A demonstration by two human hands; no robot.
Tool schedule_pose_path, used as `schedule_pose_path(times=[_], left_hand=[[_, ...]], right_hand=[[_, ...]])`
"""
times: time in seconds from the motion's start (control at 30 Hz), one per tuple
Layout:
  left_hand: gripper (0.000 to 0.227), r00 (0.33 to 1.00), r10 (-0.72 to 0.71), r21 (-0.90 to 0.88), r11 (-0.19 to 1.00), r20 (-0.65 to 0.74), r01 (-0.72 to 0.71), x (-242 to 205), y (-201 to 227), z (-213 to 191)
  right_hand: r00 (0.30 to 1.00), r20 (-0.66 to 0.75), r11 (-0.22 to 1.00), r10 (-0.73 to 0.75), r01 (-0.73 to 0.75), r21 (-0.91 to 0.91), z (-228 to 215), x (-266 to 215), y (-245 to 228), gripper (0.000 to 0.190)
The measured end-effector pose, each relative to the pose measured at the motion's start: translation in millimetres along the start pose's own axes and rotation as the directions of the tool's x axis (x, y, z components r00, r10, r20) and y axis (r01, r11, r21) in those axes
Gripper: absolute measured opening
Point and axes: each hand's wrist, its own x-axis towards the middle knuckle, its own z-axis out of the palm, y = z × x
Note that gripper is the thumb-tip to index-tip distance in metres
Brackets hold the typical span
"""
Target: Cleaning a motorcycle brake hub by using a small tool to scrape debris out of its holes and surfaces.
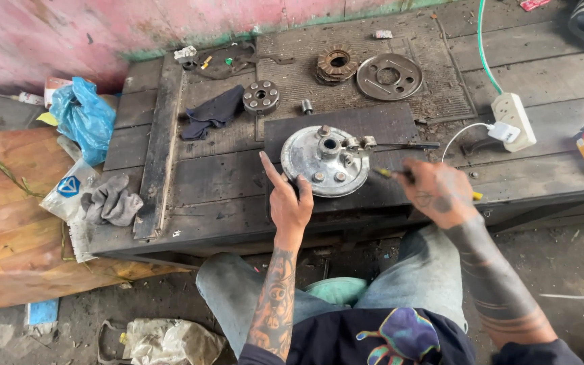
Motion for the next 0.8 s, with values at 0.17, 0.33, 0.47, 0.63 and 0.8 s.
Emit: schedule_pose_path(times=[0.17,0.33,0.47,0.63,0.8], left_hand=[[0.089,1.000,0.011,0.022,1.000,-0.016,-0.011,-4.6,9.9,-4.7],[0.087,1.000,0.017,0.006,1.000,-0.016,-0.017,-3.5,13.6,-6.5],[0.087,0.999,0.039,0.027,0.999,-0.034,-0.038,-0.6,13.9,-5.2],[0.086,0.998,0.048,0.006,0.999,-0.043,-0.048,-0.8,14.7,-5.5],[0.085,0.998,0.051,0.009,0.999,-0.039,-0.051,-1.0,17.8,-7.6]], right_hand=[[0.999,-0.037,0.988,-0.029,0.034,0.150,-2.8,-1.6,-17.9,0.034],[0.997,-0.045,0.976,-0.070,0.077,0.204,10.2,28.1,1.6,0.032],[0.982,-0.076,0.958,-0.172,0.185,0.219,7.4,23.3,1.6,0.018],[0.953,-0.287,0.992,-0.099,0.119,0.052,30.6,38.1,26.7,0.029],[0.788,-0.435,0.847,-0.436,0.523,0.099,38.7,50.8,16.0,0.016]])
